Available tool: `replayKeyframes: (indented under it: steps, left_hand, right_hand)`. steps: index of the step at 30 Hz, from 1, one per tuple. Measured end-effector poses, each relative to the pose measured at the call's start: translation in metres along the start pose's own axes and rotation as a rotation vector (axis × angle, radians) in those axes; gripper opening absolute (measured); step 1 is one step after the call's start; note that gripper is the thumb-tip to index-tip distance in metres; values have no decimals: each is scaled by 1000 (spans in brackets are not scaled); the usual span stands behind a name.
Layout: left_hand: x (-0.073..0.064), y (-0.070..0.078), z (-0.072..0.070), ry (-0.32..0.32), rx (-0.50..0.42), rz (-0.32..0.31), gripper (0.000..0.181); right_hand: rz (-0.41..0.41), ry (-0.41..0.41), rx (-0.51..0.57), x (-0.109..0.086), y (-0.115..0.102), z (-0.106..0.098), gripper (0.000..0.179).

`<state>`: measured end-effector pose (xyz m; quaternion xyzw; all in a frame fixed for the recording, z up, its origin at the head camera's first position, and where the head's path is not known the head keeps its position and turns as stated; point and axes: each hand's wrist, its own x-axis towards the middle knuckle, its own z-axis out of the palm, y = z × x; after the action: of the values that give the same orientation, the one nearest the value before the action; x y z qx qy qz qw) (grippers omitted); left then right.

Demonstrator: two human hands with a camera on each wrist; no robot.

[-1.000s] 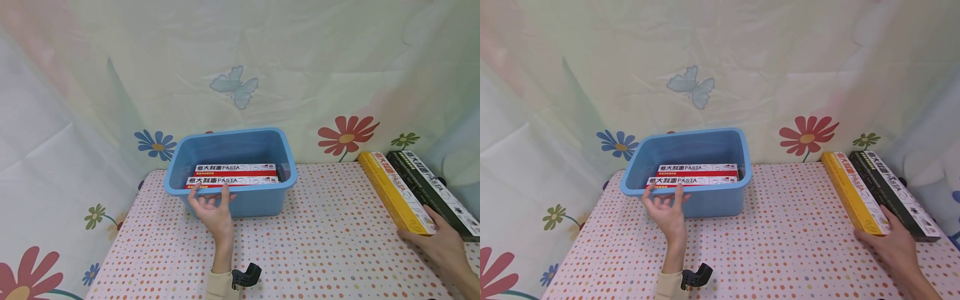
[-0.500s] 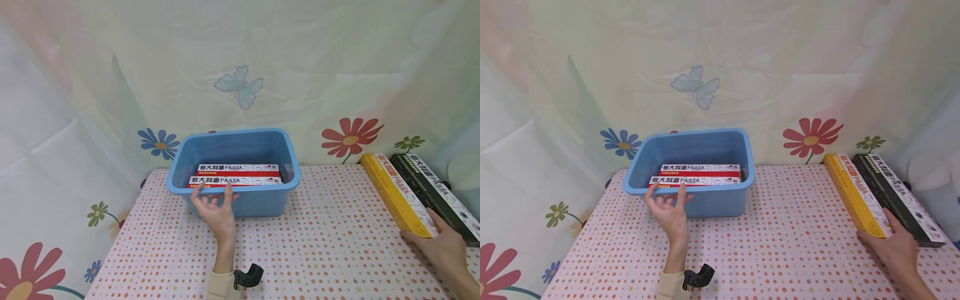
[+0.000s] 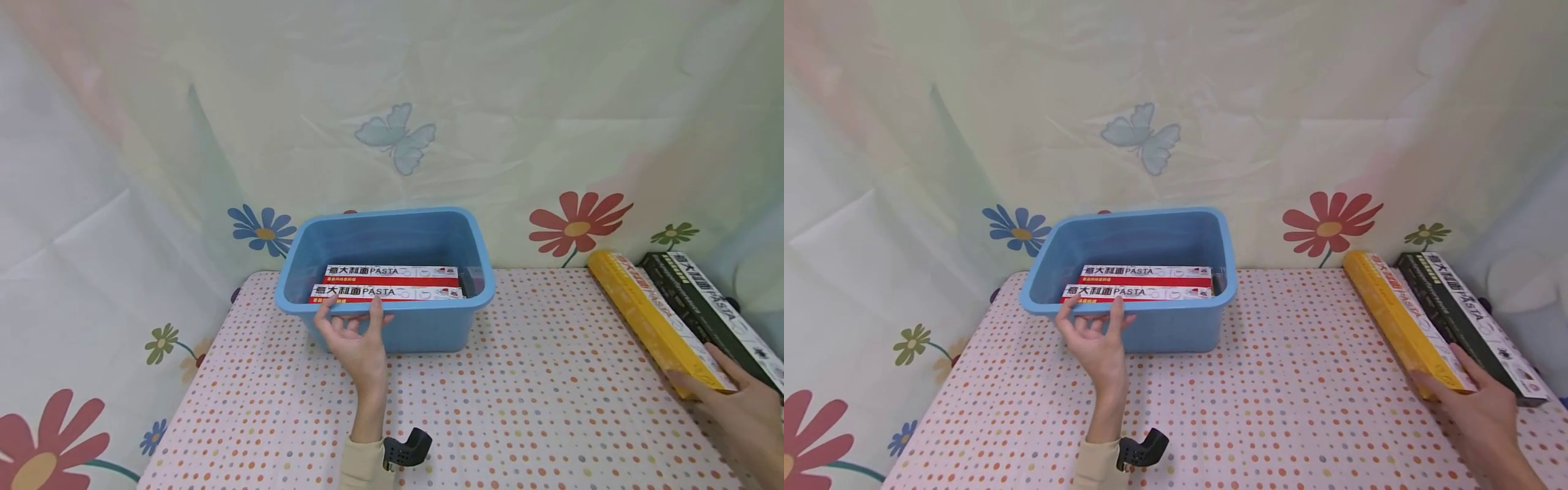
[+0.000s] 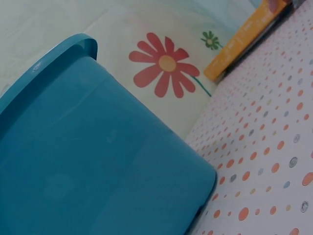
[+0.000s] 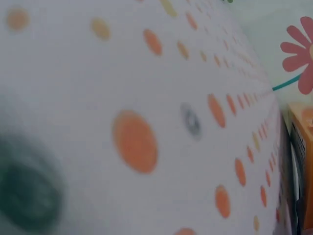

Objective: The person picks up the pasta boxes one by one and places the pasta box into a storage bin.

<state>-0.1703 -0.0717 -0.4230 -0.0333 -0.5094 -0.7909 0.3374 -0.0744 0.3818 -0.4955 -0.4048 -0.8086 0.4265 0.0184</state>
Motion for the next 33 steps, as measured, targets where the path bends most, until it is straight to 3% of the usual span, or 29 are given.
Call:
replayKeyframes:
  steps: [4,10,16,20,26,30,33]
  left_hand:
    - [0,0,0,0,-9,4,63]
    - [1,0,0,0,-6,10,64]
    - [-1,1,0,-5,-21,-4,66]
    - [-1,0,0,-15,-19,-3,66]
    - [-1,0,-2,-14,-26,-2,65]
    - [-1,-1,-2,-15,-31,-4,65]
    - [-1,0,-1,-17,-29,-3,65]
  right_hand:
    - [-50,-28,-19,-6,-7,-2,96]
    - [-397,-9,26,-25,-34,-1,85]
    - [-708,-123,163,-53,-77,-5,83]
    - [-890,-214,208,-63,-114,-8,90]
    - [-1101,-290,104,-73,-187,-1,92]
    - [-1206,-356,29,-77,-238,11,86]
    - [-1206,-422,-42,-82,-271,22,82]
